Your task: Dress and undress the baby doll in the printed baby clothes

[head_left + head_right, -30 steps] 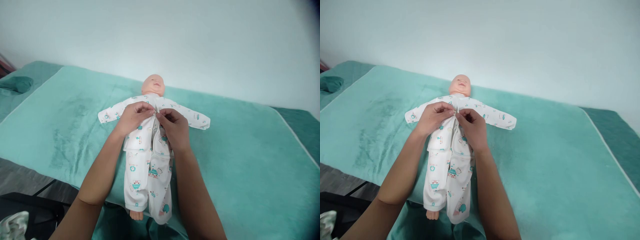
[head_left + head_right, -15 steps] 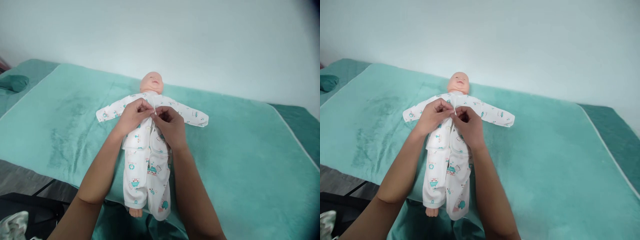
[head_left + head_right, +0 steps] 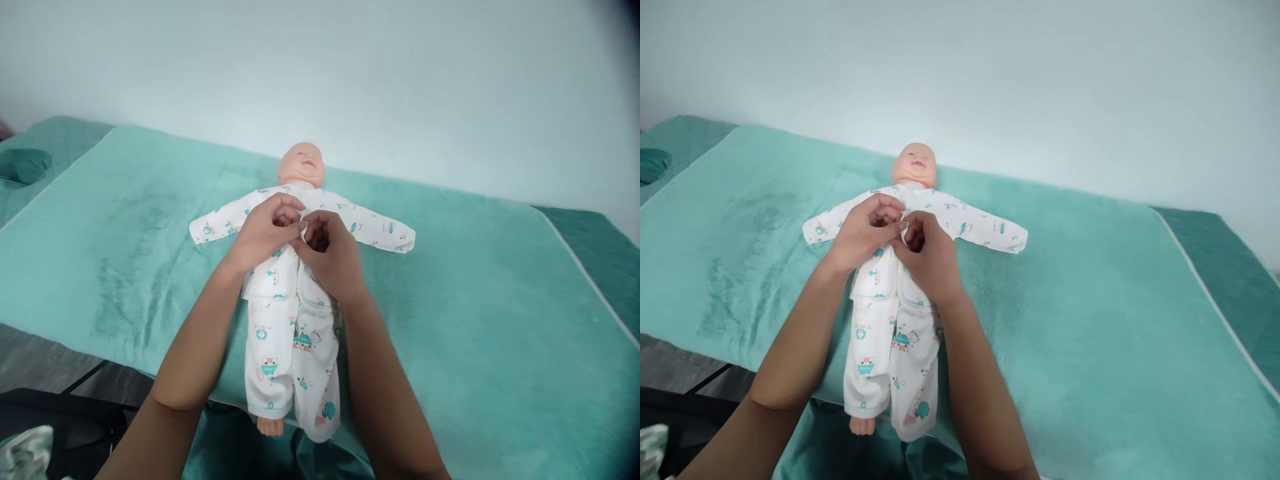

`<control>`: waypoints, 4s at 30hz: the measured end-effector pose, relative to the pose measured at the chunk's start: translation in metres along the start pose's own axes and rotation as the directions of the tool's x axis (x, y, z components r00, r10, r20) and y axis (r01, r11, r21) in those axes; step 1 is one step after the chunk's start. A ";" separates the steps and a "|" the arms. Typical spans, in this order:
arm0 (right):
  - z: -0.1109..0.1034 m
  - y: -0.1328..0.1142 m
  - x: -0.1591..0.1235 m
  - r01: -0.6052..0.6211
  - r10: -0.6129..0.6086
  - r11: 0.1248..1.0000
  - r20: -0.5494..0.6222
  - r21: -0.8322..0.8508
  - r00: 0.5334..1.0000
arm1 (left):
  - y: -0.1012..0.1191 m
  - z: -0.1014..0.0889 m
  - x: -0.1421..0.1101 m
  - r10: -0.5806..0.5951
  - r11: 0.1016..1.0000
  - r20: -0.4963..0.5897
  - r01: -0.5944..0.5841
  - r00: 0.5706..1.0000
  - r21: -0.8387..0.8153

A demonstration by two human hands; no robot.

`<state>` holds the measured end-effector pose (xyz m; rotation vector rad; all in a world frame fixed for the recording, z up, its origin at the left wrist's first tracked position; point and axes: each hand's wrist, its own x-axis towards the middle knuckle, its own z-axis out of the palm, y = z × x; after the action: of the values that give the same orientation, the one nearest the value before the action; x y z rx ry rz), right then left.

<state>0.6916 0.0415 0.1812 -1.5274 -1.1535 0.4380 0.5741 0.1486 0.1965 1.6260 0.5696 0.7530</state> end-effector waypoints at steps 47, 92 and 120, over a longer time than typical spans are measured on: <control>-0.018 -0.036 -0.024 -0.027 0.130 0.870 0.176 -0.493 0.976 | 0.015 -0.013 -0.010 -0.050 0.947 0.120 0.009 0.992 0.322; -0.031 -0.015 -0.013 -0.331 0.220 0.912 0.393 0.241 0.893 | 0.017 -0.026 -0.011 -0.175 0.974 0.438 0.219 0.882 -0.052; -0.021 0.000 -0.010 0.099 -0.070 0.986 -0.207 0.132 0.976 | 0.021 -0.039 -0.015 -0.178 0.984 0.494 0.142 0.851 0.110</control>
<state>0.7032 0.0219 0.1845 -1.3599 -1.0034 0.2933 0.5343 0.1596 0.2184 1.7284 0.3459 0.1636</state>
